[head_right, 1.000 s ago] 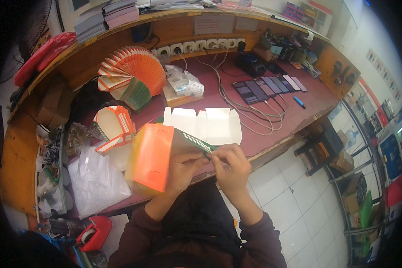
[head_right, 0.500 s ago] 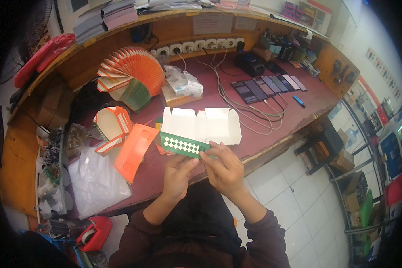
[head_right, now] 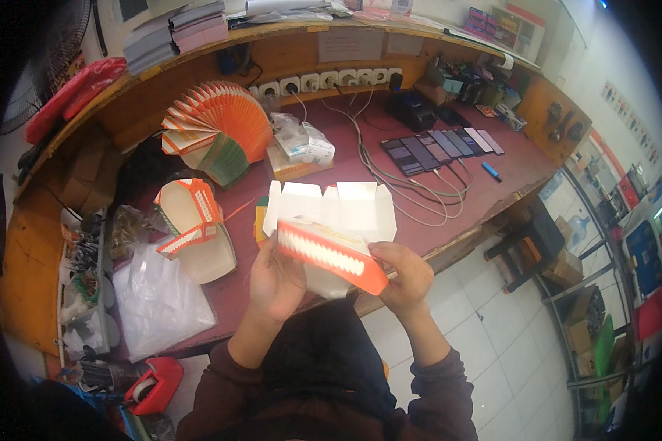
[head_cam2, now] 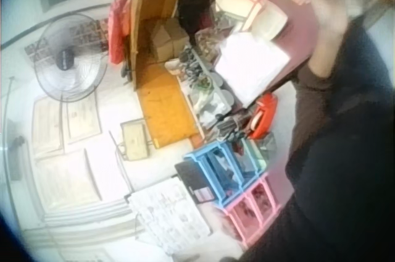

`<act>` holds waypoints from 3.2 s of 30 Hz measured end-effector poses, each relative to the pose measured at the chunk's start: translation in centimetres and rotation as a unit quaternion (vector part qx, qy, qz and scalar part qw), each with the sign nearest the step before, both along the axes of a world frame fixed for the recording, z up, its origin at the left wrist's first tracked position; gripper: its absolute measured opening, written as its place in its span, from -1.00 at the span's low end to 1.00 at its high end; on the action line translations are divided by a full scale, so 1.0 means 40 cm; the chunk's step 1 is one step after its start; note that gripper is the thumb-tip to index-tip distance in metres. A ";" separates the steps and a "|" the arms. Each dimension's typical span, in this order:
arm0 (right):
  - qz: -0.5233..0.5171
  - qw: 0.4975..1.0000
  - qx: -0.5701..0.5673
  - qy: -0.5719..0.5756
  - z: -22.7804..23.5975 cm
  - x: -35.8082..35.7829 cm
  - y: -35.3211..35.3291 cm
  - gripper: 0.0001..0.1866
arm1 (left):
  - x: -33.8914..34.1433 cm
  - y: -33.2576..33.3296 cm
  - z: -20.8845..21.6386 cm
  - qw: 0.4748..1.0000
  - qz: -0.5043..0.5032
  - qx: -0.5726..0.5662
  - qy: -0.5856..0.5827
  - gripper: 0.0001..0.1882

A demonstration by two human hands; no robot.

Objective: The person folds and assembles flat paper takeout boxes into finished containers. They pick up each flat piece, fold the sides and tabs, and secure the box shape, then place the completed box into a stack on the table.

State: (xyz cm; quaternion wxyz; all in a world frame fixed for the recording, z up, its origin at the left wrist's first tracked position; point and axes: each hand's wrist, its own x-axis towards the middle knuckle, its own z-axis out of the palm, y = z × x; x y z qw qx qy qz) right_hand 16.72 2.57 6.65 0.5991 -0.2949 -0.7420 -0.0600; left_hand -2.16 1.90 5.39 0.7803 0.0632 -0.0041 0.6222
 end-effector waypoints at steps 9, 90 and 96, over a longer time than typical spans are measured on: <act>-0.018 0.996 -0.080 0.022 -0.012 -0.056 -0.025 -0.83 | 0.073 -0.024 -0.031 0.824 0.285 0.191 0.452 -0.71; -0.053 0.981 -0.171 -0.077 -0.092 -0.185 -0.051 -0.46 | -0.001 -0.030 -0.113 0.756 0.379 -0.003 0.534 -0.80; -0.073 0.981 -0.174 0.042 -0.113 -0.143 -0.004 -0.94 | -0.038 0.000 -0.120 0.585 0.349 0.233 0.695 -0.79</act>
